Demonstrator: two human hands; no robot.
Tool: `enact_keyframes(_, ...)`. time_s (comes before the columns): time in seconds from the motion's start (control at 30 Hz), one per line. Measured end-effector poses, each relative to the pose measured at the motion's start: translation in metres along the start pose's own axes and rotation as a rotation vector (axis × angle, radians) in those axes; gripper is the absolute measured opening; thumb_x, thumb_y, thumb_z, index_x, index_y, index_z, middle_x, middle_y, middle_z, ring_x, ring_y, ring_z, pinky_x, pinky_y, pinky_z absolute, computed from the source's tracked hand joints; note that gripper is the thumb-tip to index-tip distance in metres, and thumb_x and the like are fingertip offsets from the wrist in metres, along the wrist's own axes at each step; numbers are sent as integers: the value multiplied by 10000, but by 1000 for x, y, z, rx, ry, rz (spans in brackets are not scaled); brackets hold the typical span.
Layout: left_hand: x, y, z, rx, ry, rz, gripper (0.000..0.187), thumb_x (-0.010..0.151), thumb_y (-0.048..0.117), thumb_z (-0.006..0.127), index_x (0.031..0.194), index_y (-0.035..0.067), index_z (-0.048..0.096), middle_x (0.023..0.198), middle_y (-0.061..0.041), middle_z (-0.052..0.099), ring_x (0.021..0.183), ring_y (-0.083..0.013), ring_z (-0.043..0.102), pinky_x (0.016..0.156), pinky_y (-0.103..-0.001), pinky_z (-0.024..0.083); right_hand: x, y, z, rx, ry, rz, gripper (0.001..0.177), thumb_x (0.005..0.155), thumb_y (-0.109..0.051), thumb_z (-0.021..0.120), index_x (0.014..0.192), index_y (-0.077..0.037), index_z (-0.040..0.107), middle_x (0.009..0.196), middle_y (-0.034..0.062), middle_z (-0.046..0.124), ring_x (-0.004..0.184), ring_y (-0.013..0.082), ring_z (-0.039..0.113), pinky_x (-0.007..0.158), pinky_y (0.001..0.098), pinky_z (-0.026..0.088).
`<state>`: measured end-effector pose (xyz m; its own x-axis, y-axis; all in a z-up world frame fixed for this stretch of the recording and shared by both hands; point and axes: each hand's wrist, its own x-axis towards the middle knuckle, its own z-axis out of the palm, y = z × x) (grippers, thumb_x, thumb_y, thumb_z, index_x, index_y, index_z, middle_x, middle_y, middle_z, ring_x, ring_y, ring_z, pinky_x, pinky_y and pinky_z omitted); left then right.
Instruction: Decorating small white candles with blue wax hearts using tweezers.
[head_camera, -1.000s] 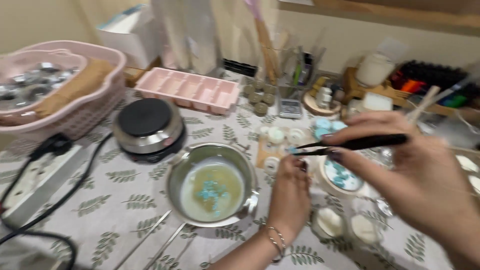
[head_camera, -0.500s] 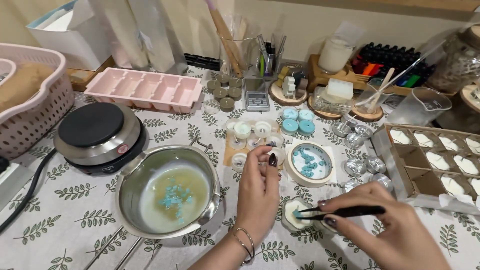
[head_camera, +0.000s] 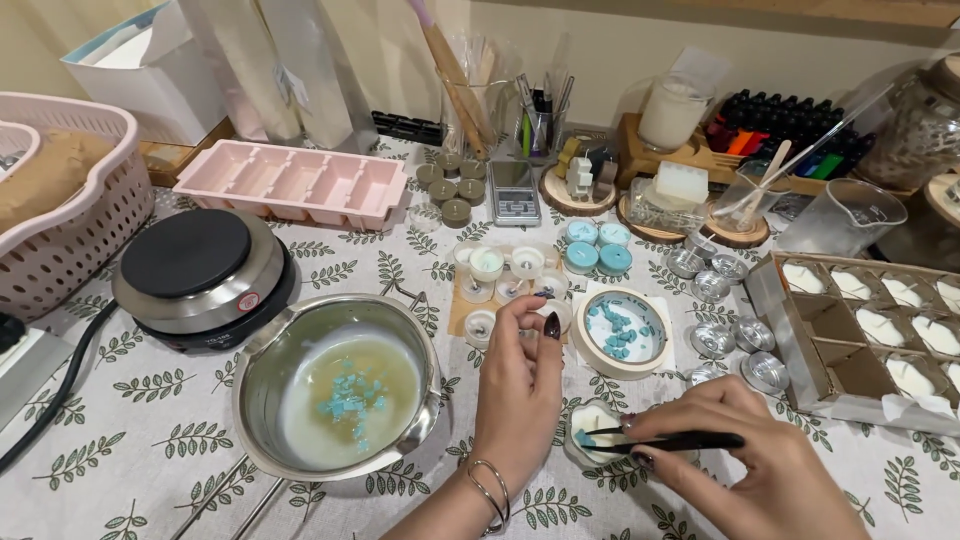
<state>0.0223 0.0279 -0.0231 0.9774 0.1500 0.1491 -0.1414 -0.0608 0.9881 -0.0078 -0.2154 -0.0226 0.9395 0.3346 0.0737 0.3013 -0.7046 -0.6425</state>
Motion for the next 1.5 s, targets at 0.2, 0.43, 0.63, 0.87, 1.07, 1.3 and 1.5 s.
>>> enact_keyframes(0.2,0,1,-1,3,-4,-4,341,990,160,528,1313,52,504,1037,-37,598,711,-85,586,612,-262,521,3,-10,-1,-24,-50,79,277,765,-228,889,1038,-236,842,1057,-40,767,1078,158,614,956,373,527)
enact_keyframes(0.43,1,1,0,3,-3,-12,339,987,162,532,1305,47,503,1032,-38,598,711,-85,593,603,-262,524,0,0,-5,-24,70,-269,253,844,-265,844,1094,-230,821,1117,-40,787,1101,156,632,978,380,523)
enact_keyframes(0.63,1,2,1,22,-2,-12,342,986,160,533,1307,48,500,1035,-37,603,720,-87,607,605,-259,536,0,-6,-4,-7,-13,25,261,760,-237,893,1018,-222,853,1033,-43,774,1084,162,635,965,382,529)
enact_keyframes(0.87,0,1,1,3,-4,-10,348,979,155,533,1308,46,502,1032,-36,604,710,-86,603,597,-257,531,-4,-1,-14,-2,37,32,228,782,-222,863,1009,-213,846,1054,-23,802,1078,162,669,950,366,554)
enact_keyframes(1.07,1,4,0,23,-10,-42,336,992,188,537,1299,52,524,993,-24,622,681,-76,558,568,-244,507,17,-35,-43,142,233,453,286,852,-85,755,1138,-85,775,1119,92,795,890,293,725,623,516,645)
enact_keyframes(1.3,3,4,4,10,17,-122,315,982,202,531,1276,88,543,955,-20,649,694,-75,602,590,-259,521,62,-6,-44,327,305,162,303,839,-83,698,1127,6,664,1058,133,764,979,198,747,911,337,615)
enact_keyframes(1.5,3,7,6,-14,62,-153,340,951,173,536,1283,103,551,967,0,652,699,-80,616,601,-260,521,72,14,-39,278,203,53,235,862,-123,707,1077,-28,687,1046,107,796,969,190,778,920,330,605)
